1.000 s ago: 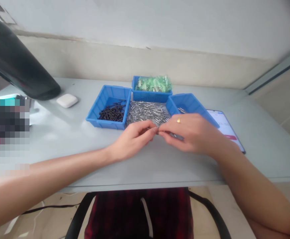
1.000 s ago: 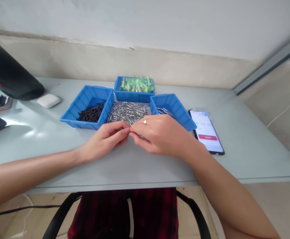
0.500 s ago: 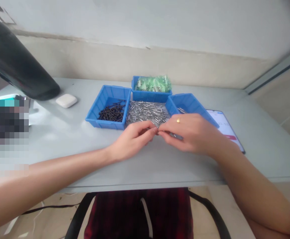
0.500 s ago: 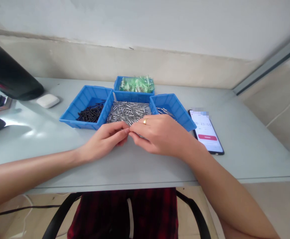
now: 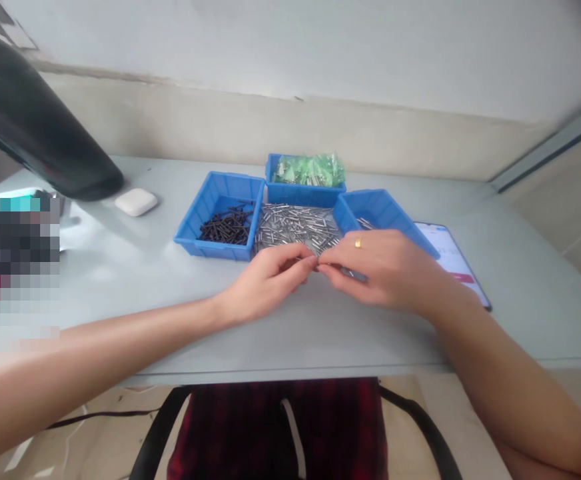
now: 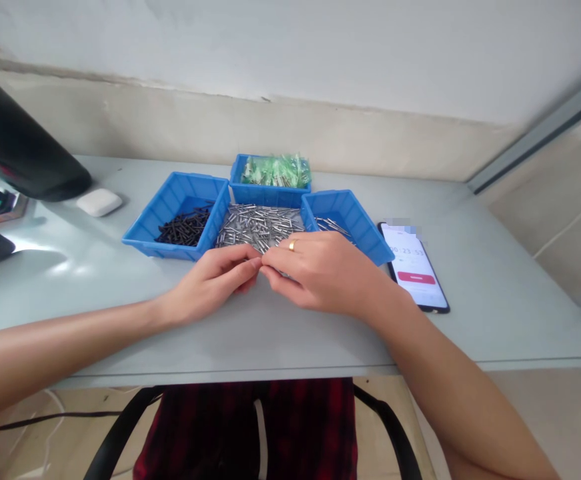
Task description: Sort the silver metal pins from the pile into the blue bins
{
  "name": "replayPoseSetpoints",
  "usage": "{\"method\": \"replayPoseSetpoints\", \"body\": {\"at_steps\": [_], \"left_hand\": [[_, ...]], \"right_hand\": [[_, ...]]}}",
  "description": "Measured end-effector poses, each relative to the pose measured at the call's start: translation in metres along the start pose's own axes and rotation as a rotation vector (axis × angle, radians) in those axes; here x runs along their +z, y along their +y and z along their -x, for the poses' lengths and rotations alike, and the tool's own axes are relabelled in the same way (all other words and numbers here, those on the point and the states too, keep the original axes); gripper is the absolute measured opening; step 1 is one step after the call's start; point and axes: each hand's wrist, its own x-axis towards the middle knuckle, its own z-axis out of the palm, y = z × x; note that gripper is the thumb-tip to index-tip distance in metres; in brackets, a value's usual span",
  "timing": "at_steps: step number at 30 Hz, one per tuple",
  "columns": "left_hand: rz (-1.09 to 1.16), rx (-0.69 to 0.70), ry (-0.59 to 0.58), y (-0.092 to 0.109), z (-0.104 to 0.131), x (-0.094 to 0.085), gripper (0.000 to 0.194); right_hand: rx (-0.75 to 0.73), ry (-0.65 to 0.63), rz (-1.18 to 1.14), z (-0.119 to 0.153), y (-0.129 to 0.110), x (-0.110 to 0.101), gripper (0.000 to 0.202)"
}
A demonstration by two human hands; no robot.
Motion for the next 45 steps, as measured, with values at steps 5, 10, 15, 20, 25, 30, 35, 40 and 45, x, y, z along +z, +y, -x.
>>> {"method": "replayPoseSetpoints", "body": {"at_steps": [5,10,15,20,25,30,35,40,45], "left_hand": [[0.009,-0.005,-0.001,0.0005,-0.0002,-0.0002,0.03],[0.017,0.0,-0.003,0.0004,-0.0002,-0.0002,0.03],[0.013,-0.002,-0.006,-0.0005,0.0,0.0,0.03],[0.013,-0.002,-0.009,-0.0008,0.0002,-0.0001,0.03],[0.022,0.002,-0.009,-0.0011,-0.0002,-0.0001,0.029],[0.027,0.006,-0.013,-0.0013,-0.0001,-0.0001,0.029],[0.022,0.005,-0.016,-0.001,0.0,0.0001,0.029],[0.028,0.011,-0.022,-0.0025,0.0,0.0001,0.028],[0.025,0.024,-0.024,-0.0046,0.0,0.0006,0.027]], "right_hand": [[0.022,-0.008,0.002,0.0001,-0.0002,0.0002,0.022],[0.024,-0.011,0.002,-0.0003,-0.0003,-0.0001,0.023],[0.017,-0.021,-0.002,-0.0008,-0.0001,-0.0002,0.023],[0.019,-0.017,0.0,-0.0005,0.0002,0.0003,0.023],[0.021,-0.009,0.0,-0.0004,0.0002,0.0004,0.023],[0.017,-0.01,-0.006,-0.0005,0.0005,0.0004,0.023],[0.022,-0.015,-0.003,-0.0002,0.0005,0.0003,0.023],[0.019,-0.015,-0.002,-0.0003,0.0004,0.0006,0.023],[0.024,-0.027,-0.002,-0.0006,0.0007,0.001,0.025]]}}
